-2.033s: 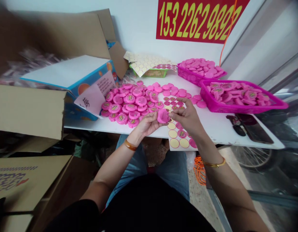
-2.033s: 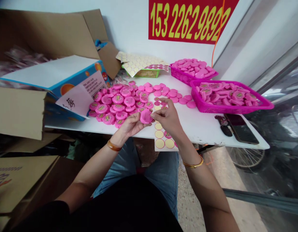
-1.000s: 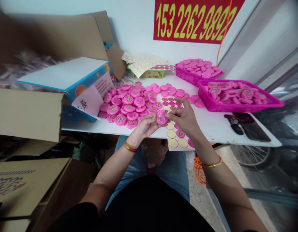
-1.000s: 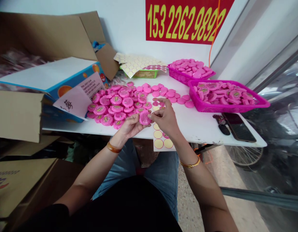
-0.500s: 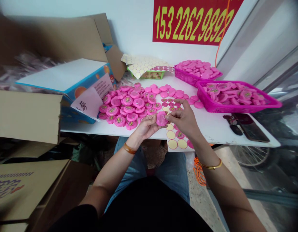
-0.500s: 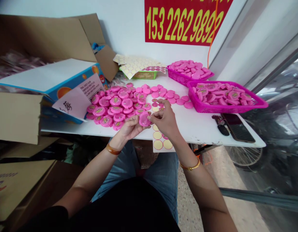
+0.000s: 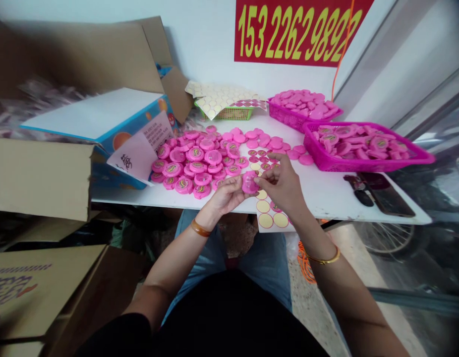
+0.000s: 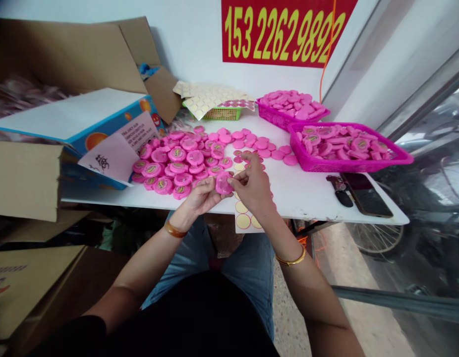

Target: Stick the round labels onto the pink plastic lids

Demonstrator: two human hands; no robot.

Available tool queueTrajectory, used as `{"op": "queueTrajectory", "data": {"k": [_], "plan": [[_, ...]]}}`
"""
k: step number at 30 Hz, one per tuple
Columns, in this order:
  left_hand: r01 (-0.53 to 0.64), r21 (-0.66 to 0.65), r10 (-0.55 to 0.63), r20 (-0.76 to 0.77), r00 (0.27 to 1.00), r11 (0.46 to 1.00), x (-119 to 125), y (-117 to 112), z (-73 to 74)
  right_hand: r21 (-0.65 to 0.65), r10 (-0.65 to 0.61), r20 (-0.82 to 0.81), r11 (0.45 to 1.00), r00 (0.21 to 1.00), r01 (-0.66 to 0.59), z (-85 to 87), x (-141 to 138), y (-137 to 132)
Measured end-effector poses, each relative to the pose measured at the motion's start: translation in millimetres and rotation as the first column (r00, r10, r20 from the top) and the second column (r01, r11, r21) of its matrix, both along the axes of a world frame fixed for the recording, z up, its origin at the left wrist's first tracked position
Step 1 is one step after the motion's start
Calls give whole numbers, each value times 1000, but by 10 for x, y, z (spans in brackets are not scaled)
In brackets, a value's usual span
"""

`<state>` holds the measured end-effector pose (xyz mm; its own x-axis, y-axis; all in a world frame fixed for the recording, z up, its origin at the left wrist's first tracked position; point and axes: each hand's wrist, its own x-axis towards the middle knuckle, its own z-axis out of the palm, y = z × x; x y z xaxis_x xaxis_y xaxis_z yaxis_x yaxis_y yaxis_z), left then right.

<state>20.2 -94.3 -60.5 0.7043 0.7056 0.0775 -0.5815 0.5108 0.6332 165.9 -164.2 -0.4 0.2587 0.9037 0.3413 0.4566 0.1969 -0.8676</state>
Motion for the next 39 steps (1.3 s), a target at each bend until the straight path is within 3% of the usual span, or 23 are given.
{"op": "queueTrajectory", "data": {"k": [5,11,12,13,15,17,18,20,22,25,28,31,32,34,36,37,39], "plan": [[30,-26,-30,-4,1000,999,13,-91,1,21,-78,39,997,996,77,-109,-29,-30],[135,42,-132,-62,989,990,-20,-307,-14,-79,51,-20,996,999,-52,-405,158,-184],[152,40,-148,-84,985,988,-59,-345,-26,-78,-6,-2,997,1000,5,-468,242,-265],[166,32,-161,-106,981,986,-110,-385,-45,-47,-139,20,989,990,140,-535,335,-367],[200,9,-197,-145,970,980,-236,-480,-115,21,-474,56,881,879,474,-680,511,-614],[267,-49,-272,-196,942,962,-354,-604,-231,7,-620,55,784,783,621,-832,611,-863],[317,-101,-332,-227,916,943,-393,-675,-302,-32,-609,-1,793,793,608,-905,618,-964],[401,-226,-455,-293,841,888,-416,-818,-449,-120,-444,-271,896,854,428,-1030,554,-1093],[413,-313,-513,-394,763,855,-368,-927,-566,-113,-314,-498,948,808,299,-1104,442,-1134],[301,-268,-402,-549,733,915,-222,-968,-627,-56,-235,-618,965,751,256,-1117,348,-1160],[174,-169,-239,-546,803,970,-53,-902,-565,-103,-162,-627,987,762,125,-1075,417,-1286],[198,-140,-241,-485,840,970,127,-848,-478,-221,-108,-549,975,829,-20,-1031,544,-1459],[221,-125,-254,-480,840,967,188,-845,-458,-247,-129,-464,969,876,12,-1014,573,-1500],[260,-83,-268,-478,837,962,301,-859,-434,-207,-272,-169,949,947,236,-970,590,-1537],[278,-32,-261,-456,851,960,389,-884,-424,-37,-445,129,891,886,453,-912,558,-1517],[283,-4,-255,-447,858,959,420,-894,-422,40,-483,213,873,849,487,-881,532,-1491],[296,76,-231,-455,860,952,458,-905,-417,107,-463,267,886,845,451,-821,480,-1424]]}}
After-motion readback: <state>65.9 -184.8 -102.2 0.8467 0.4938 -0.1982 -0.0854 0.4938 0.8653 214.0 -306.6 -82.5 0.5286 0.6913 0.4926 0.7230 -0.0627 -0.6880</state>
